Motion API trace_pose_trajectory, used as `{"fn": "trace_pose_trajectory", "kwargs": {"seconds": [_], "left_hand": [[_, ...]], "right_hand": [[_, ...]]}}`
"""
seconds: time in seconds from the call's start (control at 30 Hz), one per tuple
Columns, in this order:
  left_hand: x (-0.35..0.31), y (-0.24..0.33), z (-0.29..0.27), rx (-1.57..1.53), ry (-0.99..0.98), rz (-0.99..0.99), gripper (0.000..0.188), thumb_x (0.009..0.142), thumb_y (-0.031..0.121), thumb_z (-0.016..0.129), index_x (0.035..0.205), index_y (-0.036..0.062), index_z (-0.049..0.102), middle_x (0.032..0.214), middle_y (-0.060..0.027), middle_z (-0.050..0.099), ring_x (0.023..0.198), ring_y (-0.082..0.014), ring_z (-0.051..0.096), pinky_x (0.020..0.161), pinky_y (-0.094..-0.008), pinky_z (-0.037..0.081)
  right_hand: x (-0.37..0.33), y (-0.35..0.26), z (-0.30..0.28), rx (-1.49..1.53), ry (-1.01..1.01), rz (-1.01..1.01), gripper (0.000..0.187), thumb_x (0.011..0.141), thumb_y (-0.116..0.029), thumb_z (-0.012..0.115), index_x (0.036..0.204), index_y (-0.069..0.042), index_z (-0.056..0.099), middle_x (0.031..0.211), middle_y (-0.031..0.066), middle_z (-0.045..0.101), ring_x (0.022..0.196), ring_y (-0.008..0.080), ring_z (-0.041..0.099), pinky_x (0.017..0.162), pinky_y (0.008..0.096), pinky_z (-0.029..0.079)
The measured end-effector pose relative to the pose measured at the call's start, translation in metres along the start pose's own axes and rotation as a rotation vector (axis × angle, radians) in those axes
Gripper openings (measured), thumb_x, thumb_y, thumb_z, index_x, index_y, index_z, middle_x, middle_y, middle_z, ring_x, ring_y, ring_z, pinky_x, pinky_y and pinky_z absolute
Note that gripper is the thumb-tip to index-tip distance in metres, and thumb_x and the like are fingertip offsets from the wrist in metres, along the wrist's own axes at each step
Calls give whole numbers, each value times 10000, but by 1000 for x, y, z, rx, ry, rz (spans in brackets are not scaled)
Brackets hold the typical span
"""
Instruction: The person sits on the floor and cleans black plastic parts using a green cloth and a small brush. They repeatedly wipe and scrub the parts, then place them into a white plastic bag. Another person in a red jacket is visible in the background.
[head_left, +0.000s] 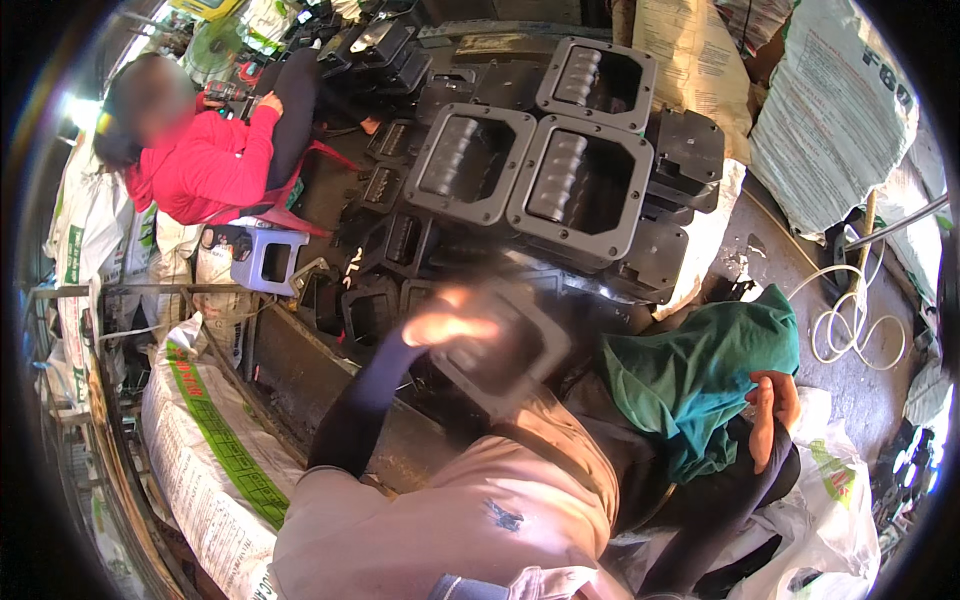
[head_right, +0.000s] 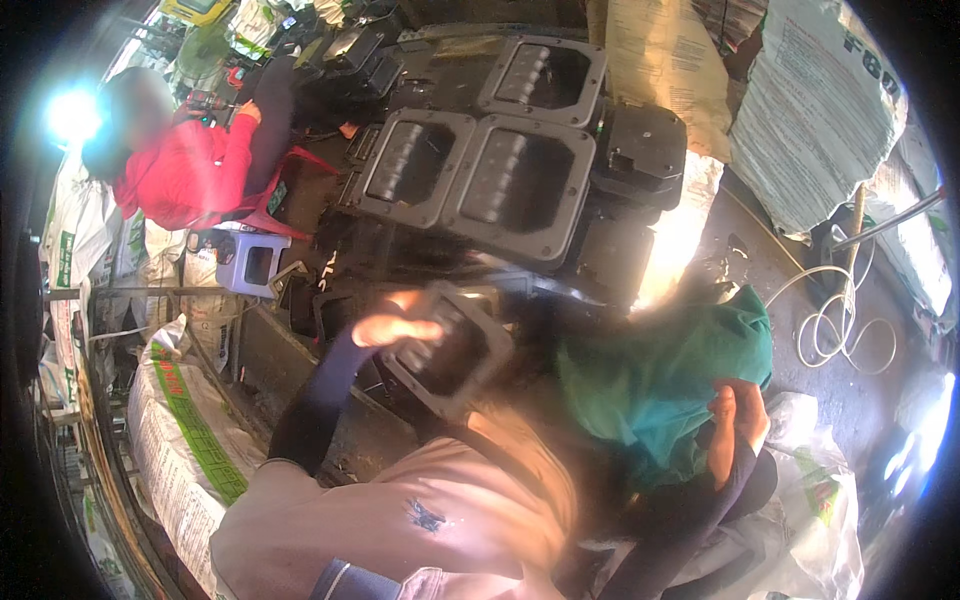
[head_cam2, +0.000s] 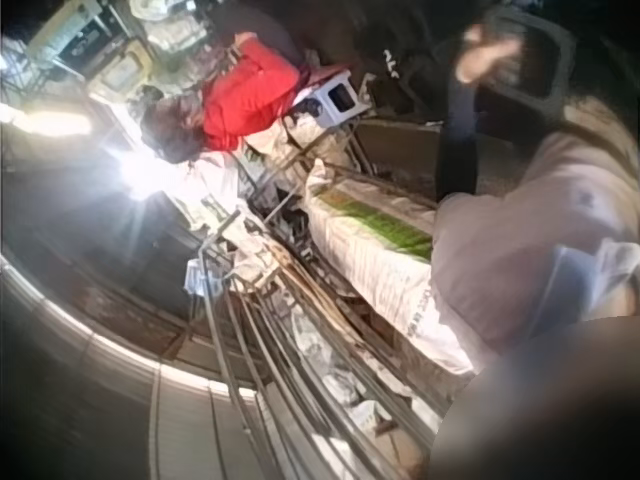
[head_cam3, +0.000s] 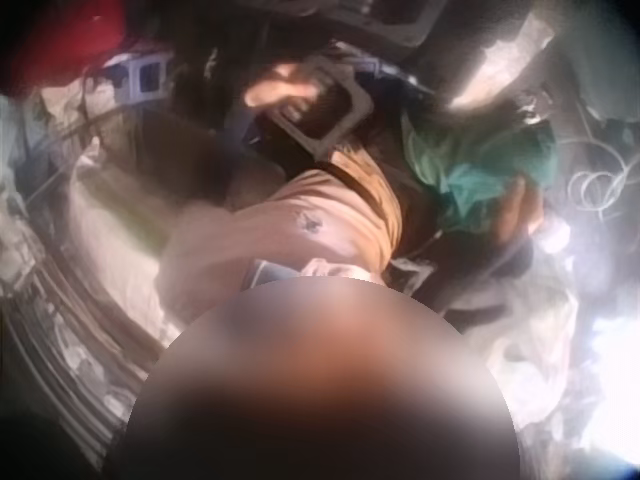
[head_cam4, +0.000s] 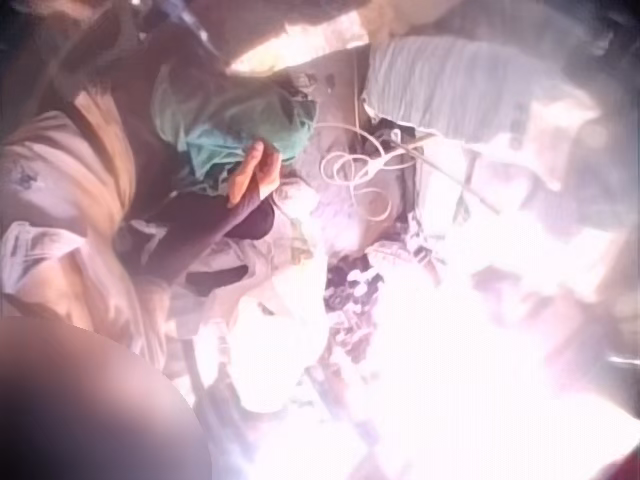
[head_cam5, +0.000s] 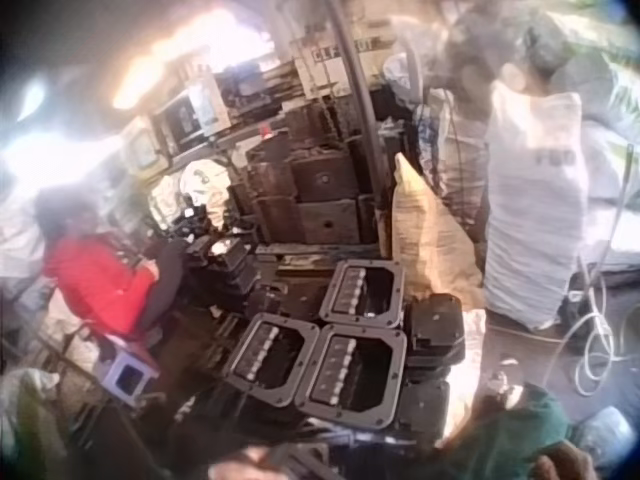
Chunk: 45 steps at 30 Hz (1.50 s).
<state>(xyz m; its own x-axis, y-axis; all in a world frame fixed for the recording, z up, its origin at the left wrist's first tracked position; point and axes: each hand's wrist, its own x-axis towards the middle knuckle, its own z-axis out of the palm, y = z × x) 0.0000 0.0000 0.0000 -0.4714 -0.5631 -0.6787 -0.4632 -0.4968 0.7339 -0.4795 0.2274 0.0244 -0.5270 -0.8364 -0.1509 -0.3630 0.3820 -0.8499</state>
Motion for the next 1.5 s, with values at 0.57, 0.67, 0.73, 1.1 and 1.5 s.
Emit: {"fn": "trace_pose_trajectory", "kwargs": {"seconds": [0.57, 0.67, 0.73, 1.1, 1.5], "left_hand": [[-7, -168, -254, -675, 1150, -126, 630, 867, 640, 601, 1282, 172, 523, 1192, -123, 525, 882, -313, 553, 899, -531, 470], [6, -190, -287, -490, 1130, -141, 647, 864, 621, 614, 1308, 159, 526, 1271, -125, 497, 881, -316, 566, 834, -508, 501], [18, -194, -298, -420, 1132, -198, 638, 870, 610, 608, 1304, 150, 528, 1254, -123, 498, 873, -310, 563, 825, -499, 497], [17, -194, -313, -311, 1122, -278, 588, 902, 548, 575, 1285, 103, 536, 1156, -112, 503, 826, -280, 545, 775, -450, 473], [17, -197, -317, -247, 1126, -291, 539, 937, 480, 538, 1263, 52, 544, 1049, -99, 508, 775, -246, 526, 720, -396, 447]], "right_hand": [[2, 17, 7, 27, 47, -7, 300, 993, -318, 589, 949, -23, 623, 849, 56, 642, 659, 106, 565, 630, 255, 448], [4, 20, 10, 22, 74, 0, 300, 993, -320, 587, 944, -25, 612, 848, 53, 636, 659, 102, 563, 628, 251, 444], [4, 21, 9, 15, 55, 2, 293, 993, -316, 588, 938, -28, 605, 848, 52, 632, 652, 99, 555, 624, 248, 440], [7, 25, 21, 13, 166, 39, 223, 990, -268, 594, 927, -54, 596, 791, 24, 601, 602, 80, 511, 586, 230, 413], [13, 32, 29, 0, 255, 50, 235, 991, -275, 601, 880, -70, 571, 735, -3, 558, 564, 60, 471, 537, 210, 384]]}}
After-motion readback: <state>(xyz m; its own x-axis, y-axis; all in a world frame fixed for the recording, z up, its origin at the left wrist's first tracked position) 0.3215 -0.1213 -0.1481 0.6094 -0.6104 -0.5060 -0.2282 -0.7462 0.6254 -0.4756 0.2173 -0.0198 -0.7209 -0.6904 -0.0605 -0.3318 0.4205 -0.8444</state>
